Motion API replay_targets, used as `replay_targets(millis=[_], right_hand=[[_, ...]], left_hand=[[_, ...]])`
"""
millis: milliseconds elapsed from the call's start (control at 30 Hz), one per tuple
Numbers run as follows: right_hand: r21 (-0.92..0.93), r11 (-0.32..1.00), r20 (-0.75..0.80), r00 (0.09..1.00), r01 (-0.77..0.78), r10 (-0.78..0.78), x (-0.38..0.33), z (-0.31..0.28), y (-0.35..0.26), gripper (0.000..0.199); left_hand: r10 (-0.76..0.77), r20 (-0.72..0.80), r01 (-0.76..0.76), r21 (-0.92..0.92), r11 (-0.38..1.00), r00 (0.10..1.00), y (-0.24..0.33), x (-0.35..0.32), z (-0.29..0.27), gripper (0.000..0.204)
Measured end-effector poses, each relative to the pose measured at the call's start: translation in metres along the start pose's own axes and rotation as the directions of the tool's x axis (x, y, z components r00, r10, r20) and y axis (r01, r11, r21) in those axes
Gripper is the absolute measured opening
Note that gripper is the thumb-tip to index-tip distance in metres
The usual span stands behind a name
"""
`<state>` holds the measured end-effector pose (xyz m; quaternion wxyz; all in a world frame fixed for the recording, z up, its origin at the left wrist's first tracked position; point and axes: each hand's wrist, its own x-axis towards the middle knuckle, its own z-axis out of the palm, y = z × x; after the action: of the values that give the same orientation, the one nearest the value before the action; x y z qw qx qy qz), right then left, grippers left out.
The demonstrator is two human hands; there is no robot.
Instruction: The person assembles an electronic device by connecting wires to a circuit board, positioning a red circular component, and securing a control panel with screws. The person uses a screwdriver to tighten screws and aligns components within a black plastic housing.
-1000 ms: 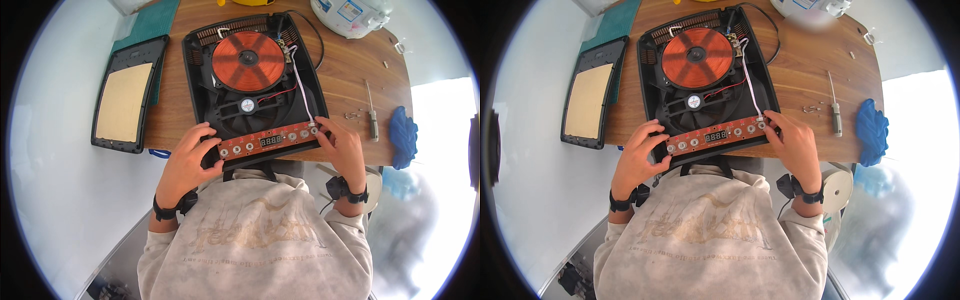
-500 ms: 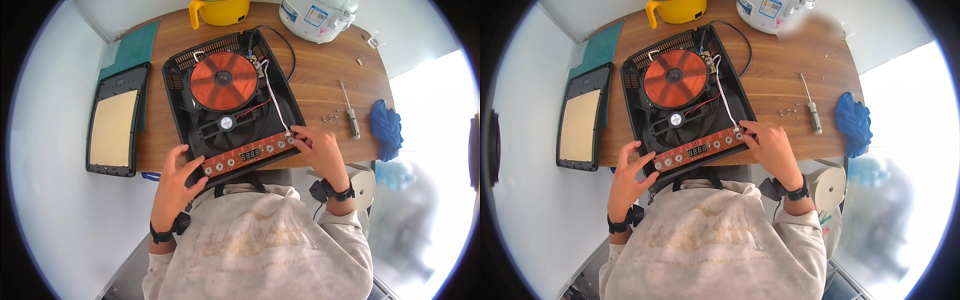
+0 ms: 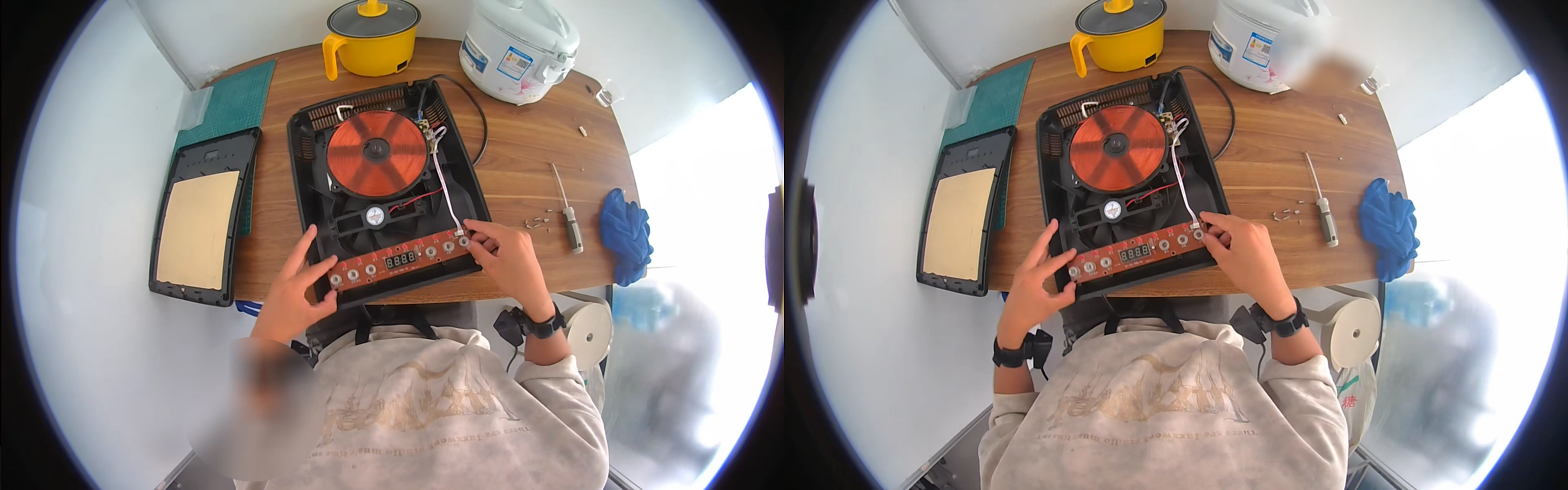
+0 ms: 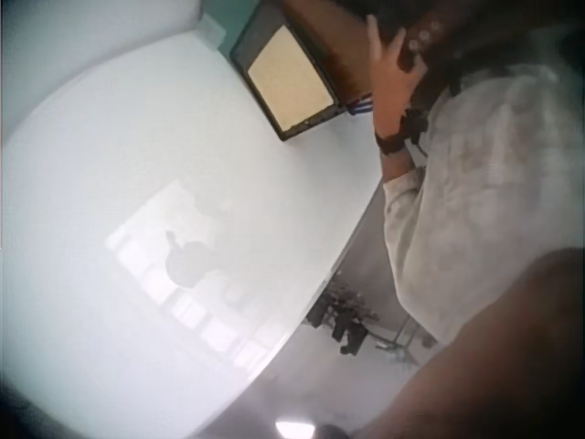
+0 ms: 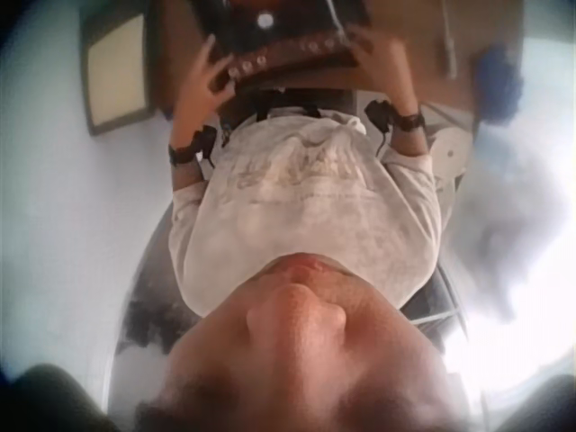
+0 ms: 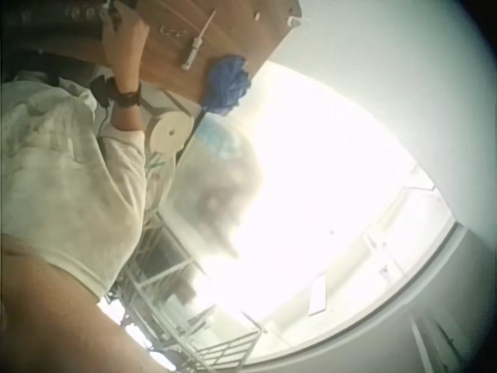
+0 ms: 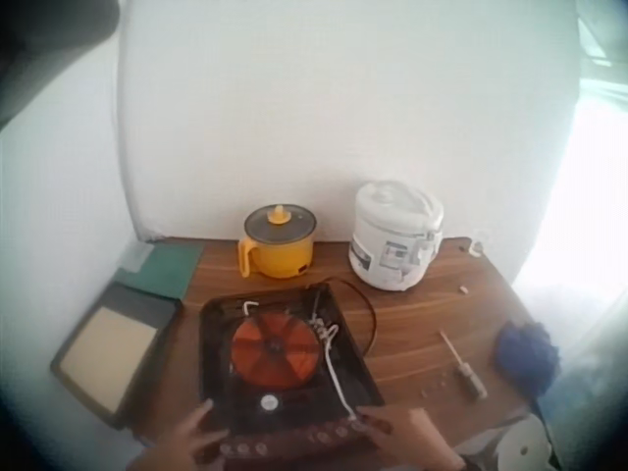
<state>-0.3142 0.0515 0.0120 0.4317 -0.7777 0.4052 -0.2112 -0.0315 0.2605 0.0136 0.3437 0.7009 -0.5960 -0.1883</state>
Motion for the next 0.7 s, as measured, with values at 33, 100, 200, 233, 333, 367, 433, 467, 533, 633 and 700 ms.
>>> replay_targets(millis=[33, 100, 200, 233, 333, 367, 433, 467, 533, 633, 700], right_hand=[[0.021, 1.000, -0.011, 1.000, 0.004, -0.004, 0.002, 0.003, 0.001, 0.033], [0.039, 0.999, -0.031, 1.000, 0.001, 0.000, 0.007, 0.006, 0.004, 0.033], [0.011, 0.999, -0.054, 0.998, -0.043, 0.044, 0.027, 0.009, -0.010, 0.032], [0.004, 0.999, -0.059, 0.998, -0.035, 0.036, 0.031, 0.008, -0.008, 0.032], [-0.002, 0.999, -0.071, 0.997, -0.038, 0.037, 0.040, 0.010, -0.008, 0.032], [-0.002, 0.999, -0.078, 0.996, -0.039, 0.039, 0.045, 0.010, -0.009, 0.033], [0.035, 0.996, -0.067, 0.995, -0.076, 0.078, 0.052, 0.008, -0.010, 0.033], [0.054, 0.994, -0.059, 0.993, -0.097, 0.100, 0.054, 0.007, -0.010, 0.033], [0.063, 0.993, -0.052, 0.994, -0.098, 0.101, 0.056, 0.006, -0.012, 0.033], [-0.015, 0.999, -0.083, 0.996, -0.037, 0.035, 0.055, 0.008, -0.010, 0.033], [-0.090, 0.996, -0.097, 0.995, 0.006, -0.014, 0.054, 0.009, -0.010, 0.032]], left_hand=[[0.001, -0.007, -0.001, 0.015, 1.000, 1.000, -0.002, 0.003, -0.002, 0.048], [-0.005, 0.005, 0.005, 0.024, 1.000, 1.000, -0.009, 0.014, -0.002, 0.047], [0.013, 0.049, -0.012, -0.007, 1.000, 0.999, -0.021, 0.041, -0.018, 0.046], [-0.001, 0.057, 0.002, -0.013, 1.000, 0.998, -0.022, 0.047, -0.019, 0.046], [-0.038, 0.093, 0.039, -0.015, 0.999, 0.995, -0.028, 0.064, -0.025, 0.045], [-0.042, 0.097, 0.043, -0.008, 0.999, 0.994, -0.029, 0.070, -0.027, 0.045], [-0.055, 0.107, 0.055, 0.005, 0.998, 0.993, -0.028, 0.078, -0.030, 0.046], [-0.083, 0.123, 0.085, -0.011, 0.996, 0.989, -0.027, 0.081, -0.032, 0.046], [-0.136, 0.157, 0.145, -0.045, 0.988, 0.978, -0.024, 0.085, -0.039, 0.046], [-0.072, 0.103, 0.081, -0.083, 0.993, 0.992, -0.040, 0.081, -0.030, 0.043], [-0.060, 0.086, 0.068, -0.089, 0.994, 0.995, -0.041, 0.076, -0.027, 0.041]])
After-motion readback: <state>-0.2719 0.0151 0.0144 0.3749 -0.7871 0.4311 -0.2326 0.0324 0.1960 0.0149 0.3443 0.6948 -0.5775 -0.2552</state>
